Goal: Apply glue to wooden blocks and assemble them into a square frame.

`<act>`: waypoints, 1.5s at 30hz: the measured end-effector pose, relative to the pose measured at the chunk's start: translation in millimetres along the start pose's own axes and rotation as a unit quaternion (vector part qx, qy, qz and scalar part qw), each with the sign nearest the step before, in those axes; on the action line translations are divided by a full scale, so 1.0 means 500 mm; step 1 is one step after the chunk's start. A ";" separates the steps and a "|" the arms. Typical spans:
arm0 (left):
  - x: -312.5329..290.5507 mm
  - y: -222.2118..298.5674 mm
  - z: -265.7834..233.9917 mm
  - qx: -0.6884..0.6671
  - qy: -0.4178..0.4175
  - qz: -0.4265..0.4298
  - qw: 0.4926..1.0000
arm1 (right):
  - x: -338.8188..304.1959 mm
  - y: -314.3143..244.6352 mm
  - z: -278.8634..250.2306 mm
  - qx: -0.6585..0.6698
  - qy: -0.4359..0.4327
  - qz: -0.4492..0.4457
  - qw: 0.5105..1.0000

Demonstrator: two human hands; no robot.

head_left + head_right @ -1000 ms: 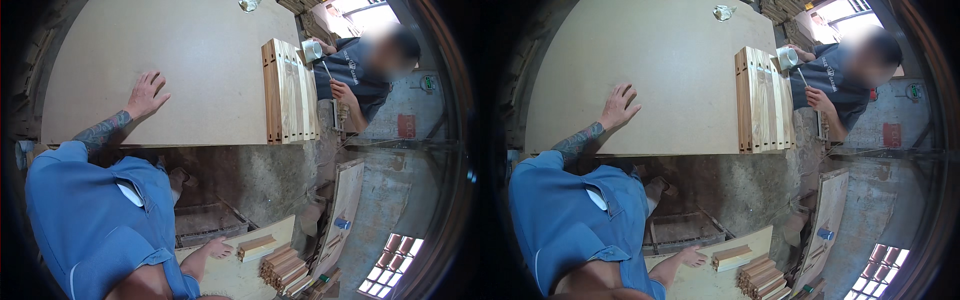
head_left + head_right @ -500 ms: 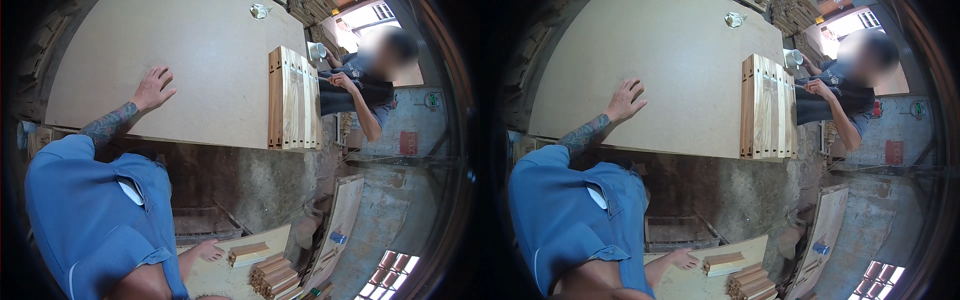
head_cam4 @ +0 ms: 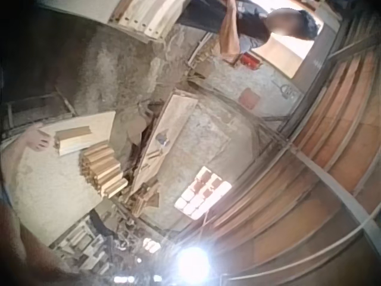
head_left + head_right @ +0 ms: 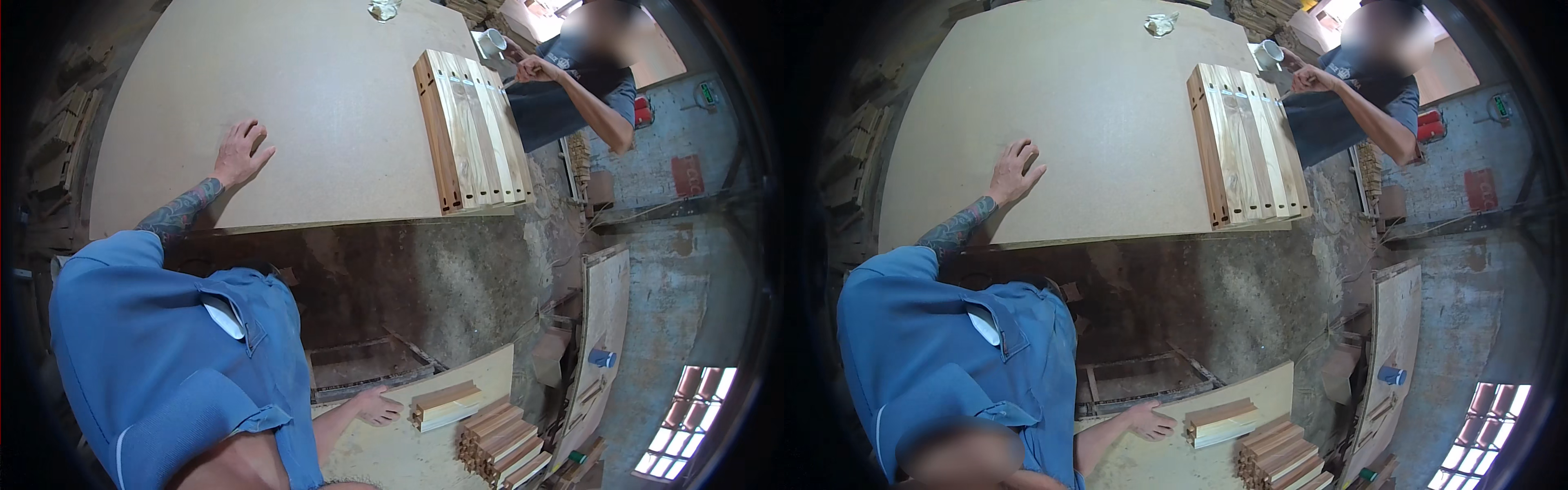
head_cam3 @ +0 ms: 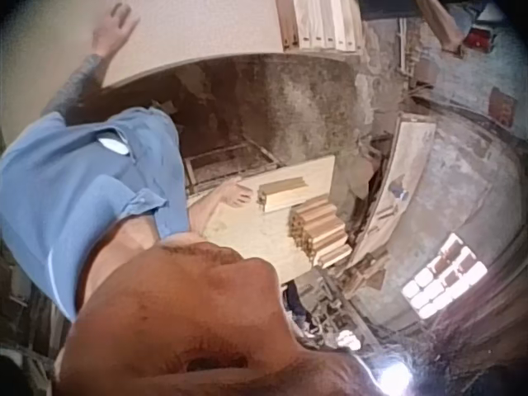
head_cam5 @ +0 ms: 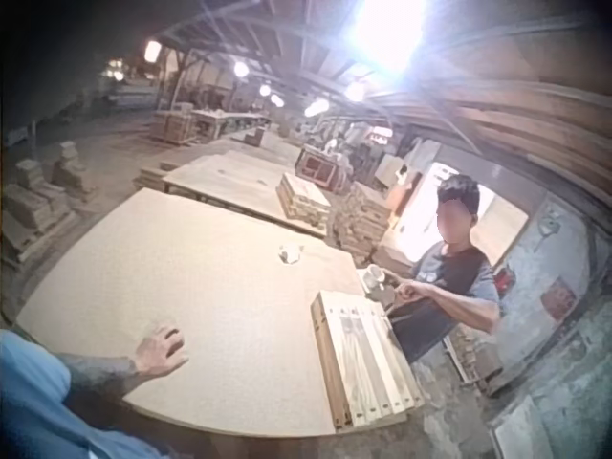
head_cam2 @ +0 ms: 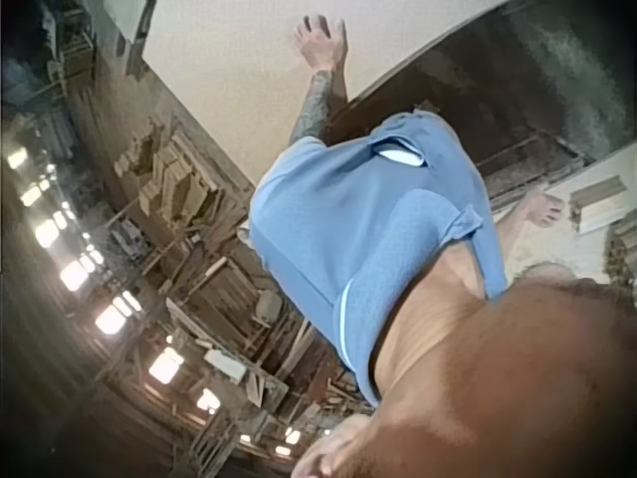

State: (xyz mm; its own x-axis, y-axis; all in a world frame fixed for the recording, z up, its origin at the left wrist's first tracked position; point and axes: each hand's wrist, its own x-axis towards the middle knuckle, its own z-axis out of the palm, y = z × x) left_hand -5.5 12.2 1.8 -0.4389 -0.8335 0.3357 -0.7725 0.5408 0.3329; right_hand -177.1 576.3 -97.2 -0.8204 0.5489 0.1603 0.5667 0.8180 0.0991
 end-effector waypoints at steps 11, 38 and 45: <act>-0.008 0.005 -0.002 0.007 0.006 0.009 1.000 | 0.004 0.012 0.006 0.006 0.027 -0.004 1.000; 0.261 0.016 0.166 -0.088 0.030 0.010 0.996 | 0.002 -0.004 -0.002 -0.017 -0.002 -0.001 1.000; 0.387 0.016 0.212 -0.021 0.073 -0.172 0.982 | 0.000 -0.029 -0.023 -0.078 -0.038 0.033 0.996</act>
State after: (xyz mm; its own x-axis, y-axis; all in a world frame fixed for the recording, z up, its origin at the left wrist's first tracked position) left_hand -144.9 -156.7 -24.0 -0.0820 -0.9446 0.3179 -0.8424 0.2362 0.4844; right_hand -184.4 562.5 -87.4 -0.7806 0.6174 0.0975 0.6202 0.7457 0.2435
